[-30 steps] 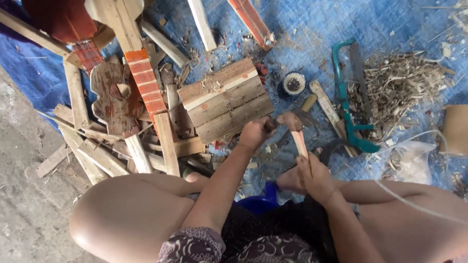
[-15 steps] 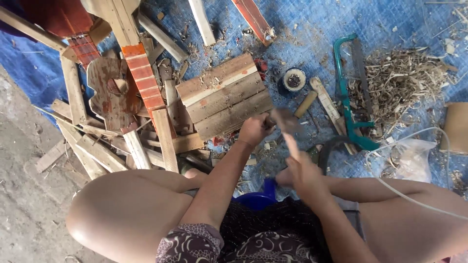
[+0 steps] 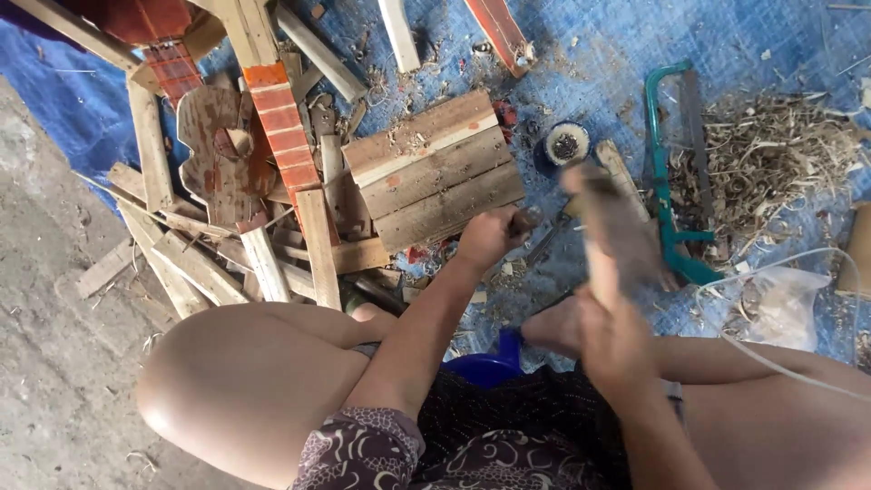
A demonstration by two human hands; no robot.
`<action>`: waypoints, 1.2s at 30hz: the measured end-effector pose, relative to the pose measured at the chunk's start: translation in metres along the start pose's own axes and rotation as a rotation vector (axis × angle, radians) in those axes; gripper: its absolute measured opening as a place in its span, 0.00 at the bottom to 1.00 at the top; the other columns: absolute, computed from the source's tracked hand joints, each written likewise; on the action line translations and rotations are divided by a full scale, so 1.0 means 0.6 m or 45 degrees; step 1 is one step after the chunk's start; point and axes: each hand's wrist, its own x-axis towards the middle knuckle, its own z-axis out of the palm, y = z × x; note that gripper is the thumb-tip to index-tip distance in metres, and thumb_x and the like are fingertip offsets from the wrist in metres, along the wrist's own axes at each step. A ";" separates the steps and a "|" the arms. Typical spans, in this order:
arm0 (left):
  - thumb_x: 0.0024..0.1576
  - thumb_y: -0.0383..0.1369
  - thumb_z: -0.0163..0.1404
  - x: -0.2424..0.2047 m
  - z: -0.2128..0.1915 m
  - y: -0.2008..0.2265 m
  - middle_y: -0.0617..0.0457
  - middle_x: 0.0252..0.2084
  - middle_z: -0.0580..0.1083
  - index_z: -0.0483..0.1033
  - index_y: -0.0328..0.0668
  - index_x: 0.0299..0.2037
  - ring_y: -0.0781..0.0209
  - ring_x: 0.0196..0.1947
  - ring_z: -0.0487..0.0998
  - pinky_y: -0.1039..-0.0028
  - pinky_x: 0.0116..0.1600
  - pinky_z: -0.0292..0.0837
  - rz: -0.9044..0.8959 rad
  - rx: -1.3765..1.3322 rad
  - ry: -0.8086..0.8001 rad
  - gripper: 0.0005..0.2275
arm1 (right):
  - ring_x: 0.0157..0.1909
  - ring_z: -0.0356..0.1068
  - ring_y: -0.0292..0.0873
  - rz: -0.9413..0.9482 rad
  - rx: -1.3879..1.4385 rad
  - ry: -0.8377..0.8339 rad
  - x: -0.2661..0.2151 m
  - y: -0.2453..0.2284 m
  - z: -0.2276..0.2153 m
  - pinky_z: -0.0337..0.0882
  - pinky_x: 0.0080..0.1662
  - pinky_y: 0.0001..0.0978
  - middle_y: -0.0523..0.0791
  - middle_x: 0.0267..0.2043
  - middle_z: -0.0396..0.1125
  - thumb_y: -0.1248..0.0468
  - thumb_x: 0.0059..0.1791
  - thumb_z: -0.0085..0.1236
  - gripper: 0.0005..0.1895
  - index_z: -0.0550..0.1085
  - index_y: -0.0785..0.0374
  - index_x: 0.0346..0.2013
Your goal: The person is using a hammer and a small metal tool to work on wooden components, likely for instrument repair or construction.
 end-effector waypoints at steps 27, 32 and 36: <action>0.42 0.56 0.65 0.042 -0.257 0.032 0.45 0.27 0.77 0.70 0.48 0.35 0.38 0.30 0.82 0.48 0.35 0.79 -0.238 0.384 1.276 0.25 | 0.09 0.65 0.46 0.339 0.573 -0.187 0.032 0.141 0.037 0.66 0.13 0.35 0.49 0.15 0.60 0.58 0.61 0.39 0.20 0.73 0.74 0.44; 0.50 0.44 0.63 0.024 -0.303 0.031 0.50 0.39 0.81 0.72 0.51 0.48 0.44 0.43 0.84 0.54 0.48 0.81 -0.252 0.041 1.115 0.19 | 0.10 0.66 0.46 0.281 0.564 -0.334 0.038 0.087 0.038 0.67 0.15 0.35 0.48 0.15 0.61 0.59 0.61 0.37 0.20 0.72 0.75 0.46; 0.52 0.37 0.64 0.038 -0.328 0.027 0.43 0.53 0.80 0.74 0.39 0.54 0.45 0.53 0.80 0.56 0.58 0.79 -0.133 0.137 0.853 0.21 | 0.17 0.58 0.39 0.276 0.443 -0.429 0.064 -0.010 0.013 0.64 0.21 0.31 0.43 0.18 0.58 0.59 0.60 0.37 0.17 0.72 0.67 0.48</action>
